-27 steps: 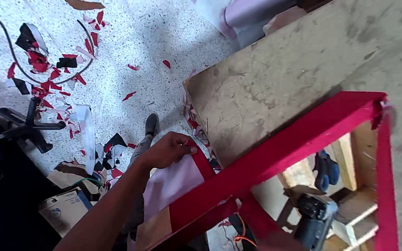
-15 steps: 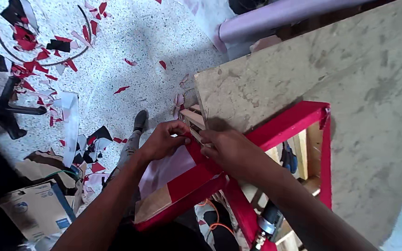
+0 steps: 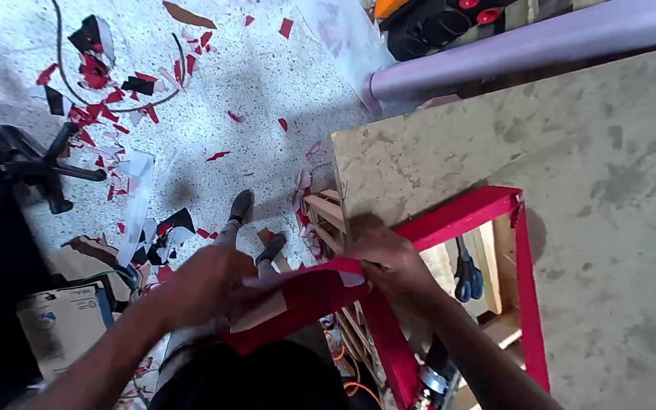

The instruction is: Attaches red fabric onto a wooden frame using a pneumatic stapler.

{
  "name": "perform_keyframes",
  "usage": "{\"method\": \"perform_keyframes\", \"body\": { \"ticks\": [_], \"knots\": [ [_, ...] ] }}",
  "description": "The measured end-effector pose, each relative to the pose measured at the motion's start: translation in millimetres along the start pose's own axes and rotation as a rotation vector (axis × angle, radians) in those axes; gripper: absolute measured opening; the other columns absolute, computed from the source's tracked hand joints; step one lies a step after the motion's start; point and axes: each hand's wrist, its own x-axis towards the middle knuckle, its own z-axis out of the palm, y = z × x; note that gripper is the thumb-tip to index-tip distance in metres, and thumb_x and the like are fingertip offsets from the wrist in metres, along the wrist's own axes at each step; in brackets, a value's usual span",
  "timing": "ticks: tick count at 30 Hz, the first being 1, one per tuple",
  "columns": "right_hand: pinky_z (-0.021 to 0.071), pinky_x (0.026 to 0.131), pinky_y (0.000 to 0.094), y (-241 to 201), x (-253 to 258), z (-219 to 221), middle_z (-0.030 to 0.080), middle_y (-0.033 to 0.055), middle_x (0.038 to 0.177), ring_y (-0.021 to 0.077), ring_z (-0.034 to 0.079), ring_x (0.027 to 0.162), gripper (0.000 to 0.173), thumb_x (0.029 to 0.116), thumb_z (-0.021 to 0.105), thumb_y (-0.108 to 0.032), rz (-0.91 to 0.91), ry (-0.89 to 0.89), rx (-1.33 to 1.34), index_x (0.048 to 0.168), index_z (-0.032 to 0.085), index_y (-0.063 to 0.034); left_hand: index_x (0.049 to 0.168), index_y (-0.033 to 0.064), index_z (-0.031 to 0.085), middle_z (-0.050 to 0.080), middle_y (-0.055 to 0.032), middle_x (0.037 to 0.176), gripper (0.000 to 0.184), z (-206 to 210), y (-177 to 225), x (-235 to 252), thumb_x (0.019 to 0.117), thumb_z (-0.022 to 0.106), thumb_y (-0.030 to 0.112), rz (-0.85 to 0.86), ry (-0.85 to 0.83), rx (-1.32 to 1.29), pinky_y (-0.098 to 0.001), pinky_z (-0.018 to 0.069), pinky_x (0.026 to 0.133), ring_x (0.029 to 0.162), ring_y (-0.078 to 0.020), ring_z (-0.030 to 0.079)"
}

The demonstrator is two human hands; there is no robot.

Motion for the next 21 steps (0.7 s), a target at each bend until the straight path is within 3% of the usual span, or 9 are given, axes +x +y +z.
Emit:
{"method": "perform_keyframes", "body": {
  "ticks": [2, 4, 8, 11, 14, 18, 21],
  "knots": [
    [0.0538, 0.093, 0.0372, 5, -6, -5, 0.075, -0.0094, 0.098, 0.0082, 0.067, 0.098, 0.027, 0.0973, 0.057, -0.012, -0.123, 0.02, 0.101, 0.107, 0.08, -0.0235, 0.092, 0.0093, 0.071, 0.068, -0.0069, 0.085, 0.027, 20, 43, -25, 0.1035, 0.059, 0.03, 0.076, 0.16, 0.168, -0.0446, 0.0596, 0.075, 0.084, -0.0235, 0.069],
    [0.0534, 0.097, 0.0379, 7, -14, -11, 0.076, -0.0089, 0.103, 0.0097, 0.067, 0.103, 0.026, 0.0982, 0.057, -0.011, -0.207, 0.018, 0.142, 0.107, 0.079, -0.0228, 0.097, 0.0121, 0.073, 0.065, -0.0059, 0.087, 0.021, 42, 63, -40, 0.1034, 0.057, 0.024, 0.126, 0.236, 0.228, -0.0424, 0.0578, 0.076, 0.085, -0.0235, 0.066],
    [0.0498, 0.108, 0.0426, 14, -34, -11, 0.072, -0.0069, 0.12, 0.0152, 0.062, 0.12, 0.023, 0.1002, 0.058, -0.013, -0.329, 0.029, 0.113, 0.103, 0.08, -0.0212, 0.098, 0.0141, 0.078, 0.071, -0.0018, 0.099, 0.028, 46, 94, -46, 0.1013, 0.062, 0.037, -0.023, 0.131, -0.013, -0.0411, 0.0562, 0.092, 0.1, -0.0158, 0.067],
    [0.0506, 0.108, 0.0434, 10, -33, -8, 0.069, -0.0048, 0.127, 0.0168, 0.061, 0.122, 0.019, 0.0977, 0.063, -0.012, -0.356, 0.078, 0.145, 0.1, 0.08, -0.0205, 0.094, 0.0138, 0.077, 0.072, 0.0014, 0.091, 0.028, 56, 93, 8, 0.1011, 0.064, 0.038, -0.139, 0.407, -0.116, -0.0365, 0.0586, 0.077, 0.082, -0.0107, 0.067],
    [0.0553, 0.097, 0.0381, 7, -31, -2, 0.07, -0.0033, 0.116, 0.0146, 0.063, 0.111, 0.017, 0.0947, 0.065, -0.009, -0.377, 0.163, 0.083, 0.096, 0.079, -0.0185, 0.112, 0.015, 0.078, 0.074, -0.0045, 0.103, 0.034, 74, 96, 73, 0.0991, 0.066, 0.045, -0.17, 0.253, -0.118, -0.0467, 0.0587, 0.087, 0.09, -0.0176, 0.07],
    [0.0548, 0.096, 0.0358, 8, -19, 3, 0.068, -0.0032, 0.107, 0.0126, 0.063, 0.108, 0.018, 0.0949, 0.064, -0.012, -0.395, 0.21, -0.054, 0.095, 0.08, -0.0189, 0.102, 0.0108, 0.079, 0.076, -0.0045, 0.092, 0.029, 78, 99, 95, 0.1008, 0.065, 0.036, -0.169, 0.158, -0.053, -0.0487, 0.0569, 0.086, 0.087, -0.0172, 0.071],
    [0.0534, 0.1, 0.0356, 2, -14, -16, 0.065, -0.0047, 0.116, 0.0106, 0.06, 0.115, 0.014, 0.0949, 0.067, -0.019, -0.267, -0.02, -0.079, 0.104, 0.078, -0.0213, 0.097, 0.0157, 0.079, 0.075, 0.0012, 0.09, 0.022, 79, 97, 99, 0.1, 0.067, 0.033, -0.133, 0.19, 0.088, -0.0459, 0.0583, 0.083, 0.086, -0.0136, 0.07]
  ]
}}
